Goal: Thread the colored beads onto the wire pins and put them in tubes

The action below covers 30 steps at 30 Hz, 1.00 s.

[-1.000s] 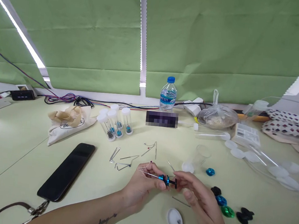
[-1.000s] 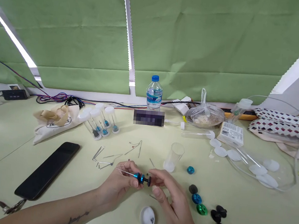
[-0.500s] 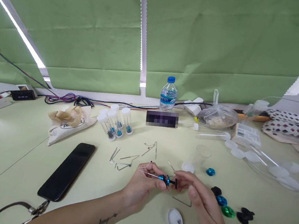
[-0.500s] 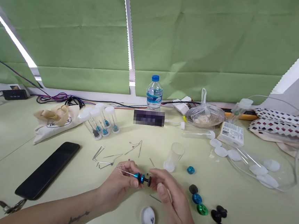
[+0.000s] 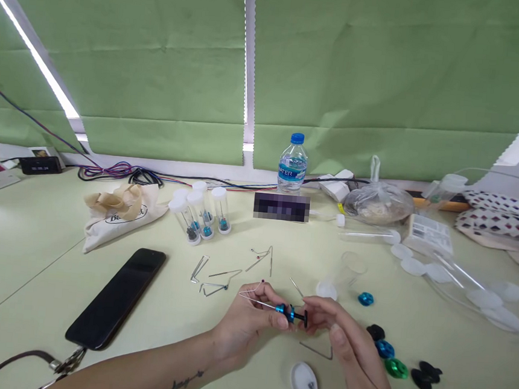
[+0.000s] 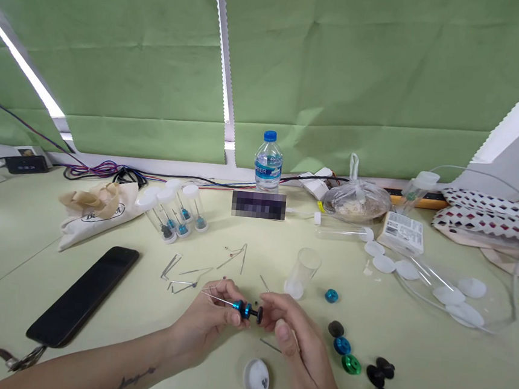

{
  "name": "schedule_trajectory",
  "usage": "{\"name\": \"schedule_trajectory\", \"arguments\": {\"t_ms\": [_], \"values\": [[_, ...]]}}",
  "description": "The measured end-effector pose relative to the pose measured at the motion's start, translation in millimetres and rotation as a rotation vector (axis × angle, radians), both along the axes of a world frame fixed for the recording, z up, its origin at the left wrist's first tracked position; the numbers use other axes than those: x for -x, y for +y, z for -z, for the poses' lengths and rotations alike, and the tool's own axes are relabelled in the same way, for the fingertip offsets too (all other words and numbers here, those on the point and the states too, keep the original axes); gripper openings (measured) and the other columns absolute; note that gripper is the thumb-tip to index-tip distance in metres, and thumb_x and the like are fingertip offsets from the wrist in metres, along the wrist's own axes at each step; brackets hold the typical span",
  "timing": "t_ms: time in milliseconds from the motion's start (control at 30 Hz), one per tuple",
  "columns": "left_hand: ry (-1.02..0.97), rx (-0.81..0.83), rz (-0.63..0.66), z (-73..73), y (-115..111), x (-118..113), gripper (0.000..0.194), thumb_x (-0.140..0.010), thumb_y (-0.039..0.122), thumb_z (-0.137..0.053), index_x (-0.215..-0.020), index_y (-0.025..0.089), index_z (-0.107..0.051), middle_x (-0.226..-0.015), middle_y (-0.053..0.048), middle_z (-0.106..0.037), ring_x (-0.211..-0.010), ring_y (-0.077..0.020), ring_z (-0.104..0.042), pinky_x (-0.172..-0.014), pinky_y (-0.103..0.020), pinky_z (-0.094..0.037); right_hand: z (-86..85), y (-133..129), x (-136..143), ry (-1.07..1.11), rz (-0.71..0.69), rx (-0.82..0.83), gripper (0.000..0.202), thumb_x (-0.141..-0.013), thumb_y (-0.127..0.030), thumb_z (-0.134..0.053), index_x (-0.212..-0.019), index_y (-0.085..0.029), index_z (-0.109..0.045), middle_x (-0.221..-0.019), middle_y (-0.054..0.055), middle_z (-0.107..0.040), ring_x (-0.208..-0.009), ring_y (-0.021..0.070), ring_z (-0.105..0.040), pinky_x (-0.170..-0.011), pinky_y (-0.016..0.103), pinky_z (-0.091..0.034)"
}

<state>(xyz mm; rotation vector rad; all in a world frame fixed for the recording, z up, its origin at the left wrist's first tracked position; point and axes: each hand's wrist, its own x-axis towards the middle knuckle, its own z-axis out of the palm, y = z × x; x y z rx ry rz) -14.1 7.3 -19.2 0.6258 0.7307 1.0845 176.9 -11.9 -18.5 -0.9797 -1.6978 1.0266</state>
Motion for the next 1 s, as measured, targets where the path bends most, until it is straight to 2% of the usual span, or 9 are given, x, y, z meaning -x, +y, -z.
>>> {"name": "schedule_trajectory", "arguments": {"t_ms": [367,700,1000], "values": [[-0.012,0.011,-0.009,-3.4,1.2,-1.6,0.028,-0.049,0.002,-0.082,-0.065,0.012,-0.062,-0.061,-0.004,-0.072,-0.055,-0.0145,-0.065,-0.061,-0.026,-0.047,-0.8,1.3,0.1,0.016,-0.031,-0.001,0.031,-0.099,-0.038,-0.034,-0.11,-0.024,-0.059,-0.094,0.007,-0.062,-0.084,0.0217,-0.06,-0.075,0.032,-0.051],[-0.011,0.014,-0.008,-3.5,-0.8,-1.1,0.027,-0.05,0.002,-0.082,-0.066,0.012,-0.062,-0.061,-0.004,-0.072,-0.055,-0.0143,-0.065,-0.061,-0.026,-0.047,-2.2,-0.1,0.6,0.041,-0.043,0.024,0.029,-0.1,-0.038,-0.033,-0.117,-0.029,-0.055,-0.095,0.003,-0.062,-0.086,0.0182,-0.059,-0.077,0.027,-0.049],[-0.015,0.026,-0.008,-5.1,0.1,-1.5,0.028,-0.049,0.002,-0.083,-0.065,0.012,-0.062,-0.061,-0.005,-0.072,-0.055,-0.0147,-0.065,-0.061,-0.026,-0.047,1.7,1.4,-0.3,0.059,-0.075,0.04,0.029,-0.1,-0.038,-0.034,-0.114,-0.027,-0.056,-0.096,0.004,-0.061,-0.087,0.0193,-0.058,-0.077,0.028,-0.048]]}}
